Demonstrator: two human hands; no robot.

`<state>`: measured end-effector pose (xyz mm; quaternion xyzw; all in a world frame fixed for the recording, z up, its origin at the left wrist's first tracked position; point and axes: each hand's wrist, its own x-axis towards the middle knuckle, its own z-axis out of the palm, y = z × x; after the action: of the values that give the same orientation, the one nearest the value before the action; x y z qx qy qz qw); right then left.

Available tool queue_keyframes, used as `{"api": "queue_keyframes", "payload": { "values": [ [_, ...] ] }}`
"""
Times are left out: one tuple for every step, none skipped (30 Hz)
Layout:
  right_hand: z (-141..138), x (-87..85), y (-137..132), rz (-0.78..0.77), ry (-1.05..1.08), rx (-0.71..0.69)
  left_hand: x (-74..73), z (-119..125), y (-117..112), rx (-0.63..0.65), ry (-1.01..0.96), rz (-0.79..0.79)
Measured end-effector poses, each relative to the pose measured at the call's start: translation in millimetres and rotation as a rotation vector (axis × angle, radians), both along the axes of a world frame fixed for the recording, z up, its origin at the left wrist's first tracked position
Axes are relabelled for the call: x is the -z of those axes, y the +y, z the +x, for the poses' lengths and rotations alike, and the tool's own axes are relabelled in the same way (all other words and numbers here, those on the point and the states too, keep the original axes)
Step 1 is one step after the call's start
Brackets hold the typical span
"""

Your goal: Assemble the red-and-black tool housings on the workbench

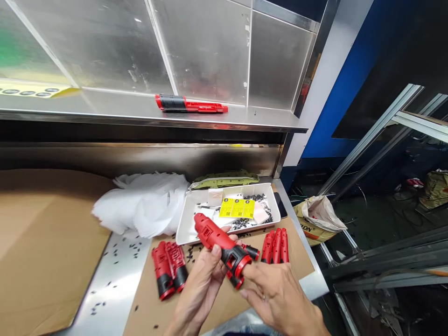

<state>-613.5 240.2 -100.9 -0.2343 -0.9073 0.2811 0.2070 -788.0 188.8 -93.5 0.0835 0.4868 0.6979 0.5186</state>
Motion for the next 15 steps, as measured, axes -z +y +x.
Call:
{"api": "queue_keyframes", "payload": {
  "values": [
    [4.7,-0.1,-0.5,-0.082,0.032,0.015,0.0,-3.0,0.1,-0.014,0.036,-0.014],
    [10.3,0.5,-1.0,-0.168,0.071,0.046,-0.6,-6.4,0.3,-0.034,0.087,-0.019],
    [16.6,1.6,-1.3,-0.248,0.112,0.091,-1.8,-10.1,0.5,-0.060,0.149,-0.018],
    [22.9,3.2,-1.4,-0.313,0.150,0.145,-3.7,-13.8,0.8,-0.087,0.222,-0.010],
    [28.6,4.7,-1.1,-0.355,0.180,0.197,-6.1,-17.2,1.0,-0.114,0.304,-0.002],
    [33.1,6.1,-0.4,-0.376,0.201,0.230,-8.7,-20.2,1.2,-0.135,0.397,0.001],
    [36.1,6.9,0.6,-0.382,0.216,0.243,-11.1,-22.6,1.3,-0.158,0.506,-0.001],
    [37.5,7.2,1.8,-0.381,0.229,0.240,-13.2,-24.3,1.5,-0.177,0.624,-0.007],
    [37.4,6.9,3.0,-0.370,0.242,0.229,-14.8,-25.4,1.7,-0.187,0.726,-0.015],
    [36.3,6.2,4.1,-0.351,0.257,0.217,-15.9,-26.1,2.0,-0.188,0.788,-0.024],
    [34.6,5.4,4.9,-0.325,0.280,0.214,-16.8,-26.2,2.3,-0.181,0.794,-0.035],
    [32.7,4.6,5.3,-0.298,0.309,0.221,-17.7,-26.0,2.5,-0.164,0.738,-0.050],
    [31.2,4.1,5.2,-0.273,0.339,0.231,-18.9,-25.4,2.5,-0.141,0.628,-0.070],
    [30.0,4.0,4.6,-0.253,0.367,0.239,-20.7,-24.5,2.1,-0.105,0.482,-0.094],
    [29.1,4.3,3.5,-0.243,0.397,0.241,-22.8,-23.2,1.2,-0.068,0.328,-0.117]
  ]
}}
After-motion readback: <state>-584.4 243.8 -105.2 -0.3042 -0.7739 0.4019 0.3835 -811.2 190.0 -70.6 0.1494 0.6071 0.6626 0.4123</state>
